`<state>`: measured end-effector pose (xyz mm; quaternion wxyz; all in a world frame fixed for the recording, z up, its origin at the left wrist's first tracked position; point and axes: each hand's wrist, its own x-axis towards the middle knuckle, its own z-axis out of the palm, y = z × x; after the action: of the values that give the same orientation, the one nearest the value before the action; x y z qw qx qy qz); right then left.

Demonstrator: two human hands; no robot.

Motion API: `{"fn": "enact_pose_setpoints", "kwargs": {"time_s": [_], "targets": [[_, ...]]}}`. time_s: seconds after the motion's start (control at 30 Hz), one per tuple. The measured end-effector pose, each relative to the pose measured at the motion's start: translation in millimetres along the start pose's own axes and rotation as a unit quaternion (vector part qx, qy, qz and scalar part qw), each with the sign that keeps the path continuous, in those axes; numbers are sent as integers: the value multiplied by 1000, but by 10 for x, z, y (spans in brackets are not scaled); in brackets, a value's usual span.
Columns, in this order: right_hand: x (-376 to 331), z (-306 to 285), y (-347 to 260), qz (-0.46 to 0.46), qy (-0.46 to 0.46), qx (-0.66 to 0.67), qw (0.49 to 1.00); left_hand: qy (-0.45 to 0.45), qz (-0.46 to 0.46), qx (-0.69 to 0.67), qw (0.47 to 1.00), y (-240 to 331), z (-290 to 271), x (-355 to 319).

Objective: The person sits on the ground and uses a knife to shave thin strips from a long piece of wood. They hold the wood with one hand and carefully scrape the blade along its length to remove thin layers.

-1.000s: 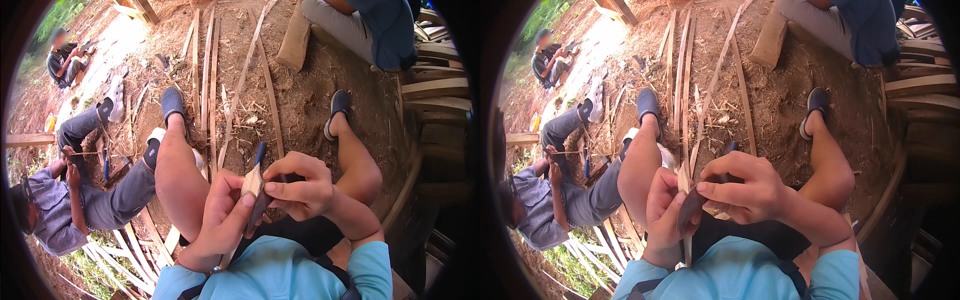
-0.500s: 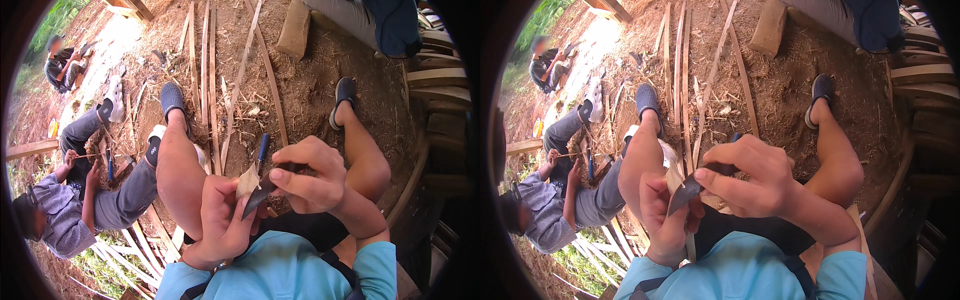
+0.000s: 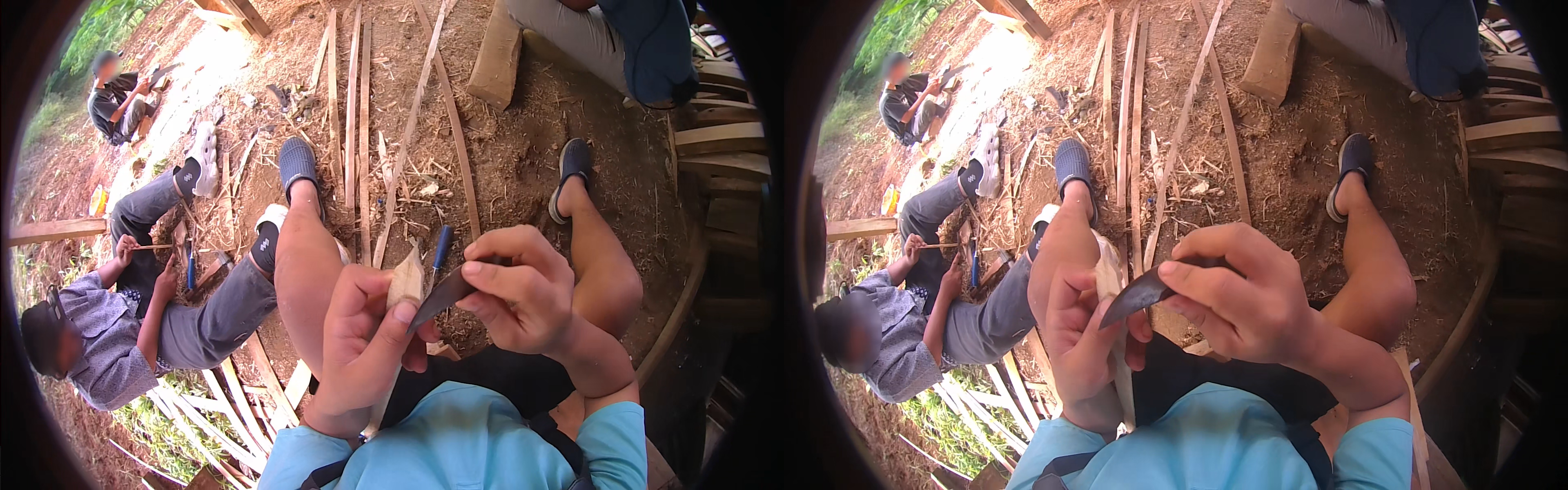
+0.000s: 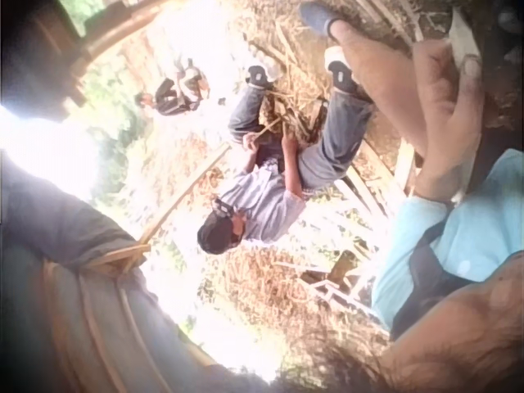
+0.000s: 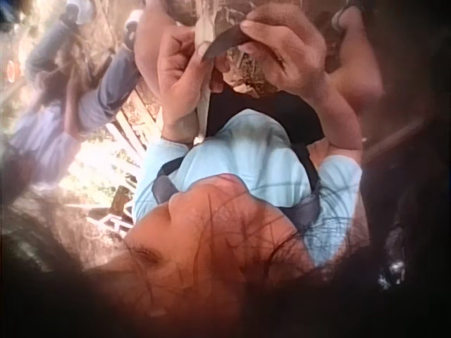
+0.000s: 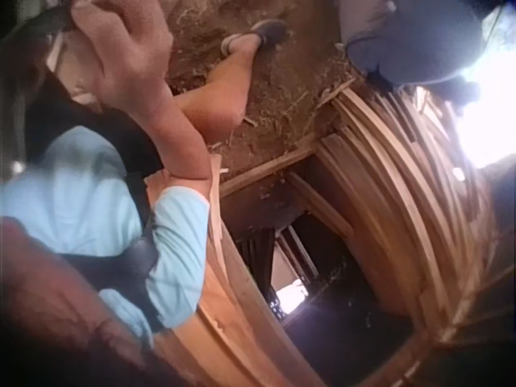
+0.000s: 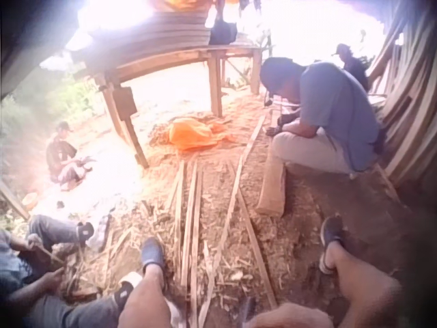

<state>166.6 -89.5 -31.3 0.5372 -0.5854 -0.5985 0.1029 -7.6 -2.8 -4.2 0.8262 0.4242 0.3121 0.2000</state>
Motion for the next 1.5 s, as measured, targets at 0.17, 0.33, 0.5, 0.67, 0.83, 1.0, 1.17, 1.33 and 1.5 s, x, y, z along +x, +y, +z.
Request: {"fn": "enact_pose_setpoints", "kwargs": {"time_s": [0.17,0.33,0.5,0.67,0.83,1.0,1.17,1.33,1.5], "targets": [[26,-33,-1,28,-47,14,998,-14,-6,24,1000,-2,-13,5],[31,-69,50,24,-71,44,996,10,-12,52,999,8,63,14],[29,-65,65,27,-74,47,996,2,-11,73,997,-14,47,-3],[-17,27,104,14,-41,50,998,22,82,184,979,-139,88,-40],[-81,88,140,-14,27,-43,999,1,127,216,968,-172,65,13],[-32,99,232,-45,82,-95,991,9,105,180,978,-143,130,57],[162,-332,464,168,278,28,945,-80,33,179,980,-350,226,-144],[-16,-154,234,136,123,47,982,25,-30,34,999,-50,-93,-8],[-37,-11,-31,30,-71,-10,997,0,-65,6,998,27,-143,-21]]}}
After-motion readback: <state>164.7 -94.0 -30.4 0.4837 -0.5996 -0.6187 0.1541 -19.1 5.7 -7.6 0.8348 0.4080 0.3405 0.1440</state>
